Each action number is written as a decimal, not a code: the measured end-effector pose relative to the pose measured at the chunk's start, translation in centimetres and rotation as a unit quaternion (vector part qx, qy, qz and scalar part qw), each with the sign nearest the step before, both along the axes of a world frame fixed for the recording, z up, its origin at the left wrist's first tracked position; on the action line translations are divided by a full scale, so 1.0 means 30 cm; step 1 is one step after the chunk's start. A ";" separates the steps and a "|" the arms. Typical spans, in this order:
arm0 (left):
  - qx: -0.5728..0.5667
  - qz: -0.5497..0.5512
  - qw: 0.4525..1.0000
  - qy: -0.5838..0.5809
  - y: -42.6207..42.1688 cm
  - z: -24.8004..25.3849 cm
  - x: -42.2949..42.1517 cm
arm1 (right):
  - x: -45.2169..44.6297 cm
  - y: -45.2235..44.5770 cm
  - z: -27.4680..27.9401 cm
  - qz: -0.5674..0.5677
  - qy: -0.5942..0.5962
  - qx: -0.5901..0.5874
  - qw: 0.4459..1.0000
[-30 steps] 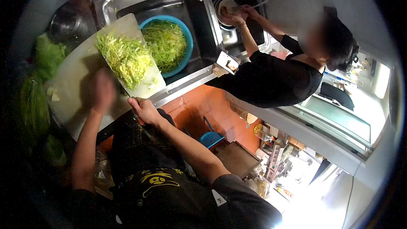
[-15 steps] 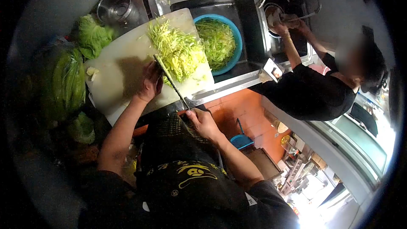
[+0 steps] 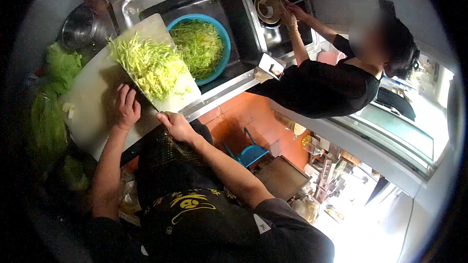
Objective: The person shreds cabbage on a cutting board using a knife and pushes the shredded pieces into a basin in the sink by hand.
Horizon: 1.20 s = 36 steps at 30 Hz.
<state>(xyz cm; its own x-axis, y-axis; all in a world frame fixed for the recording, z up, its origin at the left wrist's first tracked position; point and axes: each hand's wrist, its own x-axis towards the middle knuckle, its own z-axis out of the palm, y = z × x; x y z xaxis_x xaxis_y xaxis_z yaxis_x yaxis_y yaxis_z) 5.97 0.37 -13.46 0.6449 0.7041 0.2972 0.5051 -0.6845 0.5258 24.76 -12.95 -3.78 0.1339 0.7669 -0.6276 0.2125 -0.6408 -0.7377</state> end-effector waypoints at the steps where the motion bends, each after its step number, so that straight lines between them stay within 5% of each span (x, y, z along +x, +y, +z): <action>1: -0.009 -0.005 1.000 -0.009 0.010 0.022 0.006 | 0.003 -0.003 0.001 0.001 0.004 -0.027 1.000; 11: -0.023 -0.037 0.998 -0.046 0.031 0.069 0.045 | 0.055 -0.120 0.211 0.026 0.002 -0.025 0.999; 15: -0.001 -0.034 0.999 -0.003 -0.005 -0.055 -0.004 | 0.050 -0.132 0.168 0.040 0.010 -0.039 0.998; 16: -0.184 0.017 0.976 -0.111 -0.025 -0.084 0.016 | 0.054 -0.125 0.171 0.037 0.018 -0.038 0.998; 18: -0.047 -0.022 0.998 -0.036 -0.004 -0.042 -0.011 | 0.054 -0.110 0.180 0.017 0.033 -0.060 0.997; 19: -0.046 -0.016 0.997 -0.053 -0.019 -0.128 -0.028 | 0.061 -0.083 0.210 0.024 0.028 -0.084 0.996; 21: -0.066 0.013 0.998 -0.002 -0.020 -0.032 0.009 | 0.041 -0.087 0.151 -0.005 0.032 -0.019 0.999; 23: -0.007 -0.001 1.000 0.005 -0.003 -0.007 0.022 | 0.039 -0.058 0.054 0.008 0.055 -0.127 0.990; 29: -0.044 -0.052 0.998 0.010 0.023 0.093 -0.002 | -0.022 -0.067 -0.073 -0.051 0.065 -0.038 0.996; 36: -0.034 -0.028 0.999 0.009 0.017 0.137 0.000 | 0.058 -0.093 0.235 0.029 -0.047 0.011 0.998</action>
